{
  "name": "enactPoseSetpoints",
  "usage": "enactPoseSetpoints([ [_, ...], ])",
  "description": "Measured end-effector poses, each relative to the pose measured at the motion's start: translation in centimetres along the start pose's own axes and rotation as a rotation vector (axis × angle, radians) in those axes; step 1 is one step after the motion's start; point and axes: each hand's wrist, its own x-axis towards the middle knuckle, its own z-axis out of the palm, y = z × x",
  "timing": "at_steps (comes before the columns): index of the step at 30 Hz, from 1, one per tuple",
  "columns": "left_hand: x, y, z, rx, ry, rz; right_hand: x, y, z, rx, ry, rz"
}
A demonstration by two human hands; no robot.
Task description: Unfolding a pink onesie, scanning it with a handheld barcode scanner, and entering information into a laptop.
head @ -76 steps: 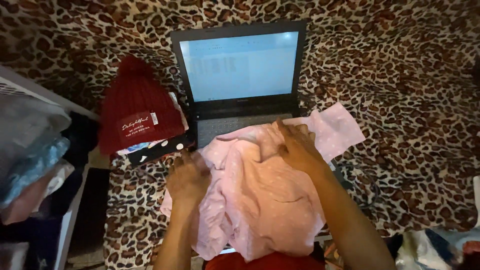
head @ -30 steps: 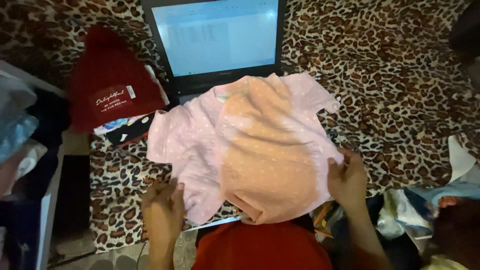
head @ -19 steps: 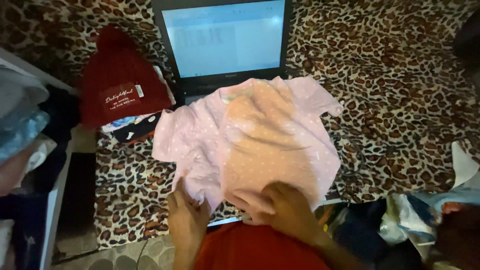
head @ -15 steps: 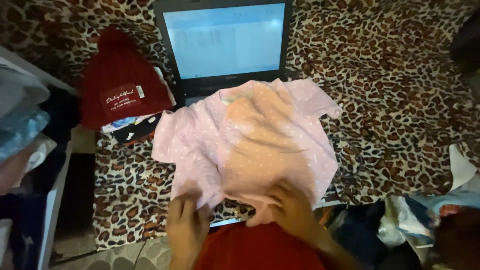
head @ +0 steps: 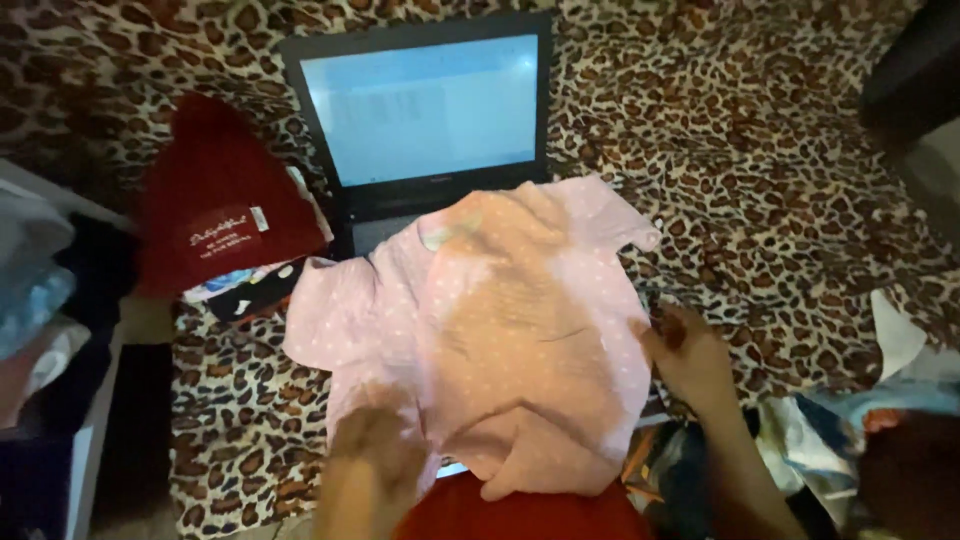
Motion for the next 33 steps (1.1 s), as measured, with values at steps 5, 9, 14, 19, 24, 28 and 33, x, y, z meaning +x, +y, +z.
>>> enactPoseSetpoints([
  [5,4.0,5.3,4.9,-0.027,-0.024,0.665,1.5,4.3,4.9,-0.046,0.121,-0.226],
  [9,3.9,4.8,7.6,0.086,-0.432,0.361,0.4,1.3,4.3,0.396,0.078,-0.002],
  [14,4.7,7.5,2.5,-0.144,-0.28,0.499,-0.5,-3.5,0.6,0.837,-0.798,0.019],
  [19,6.4,5.6,3.9,-0.108,-0.149,0.538,2.0,-0.3,2.2,0.046,-0.056,-0.273],
  [24,11.4,7.9,3.5,-0.11,0.083,0.519,3.0,-1.5,3.7,-0.071,0.029,-0.241],
  [28,14.5,8.0,5.6,0.216,0.045,0.368,4.9,-3.6,2.9,-0.15,-0.16,-0.039],
  [33,15.8,7.3,6.9,0.248,-0.044,0.305,6.7,-3.9,-3.7,-0.23,-0.262,-0.029],
])
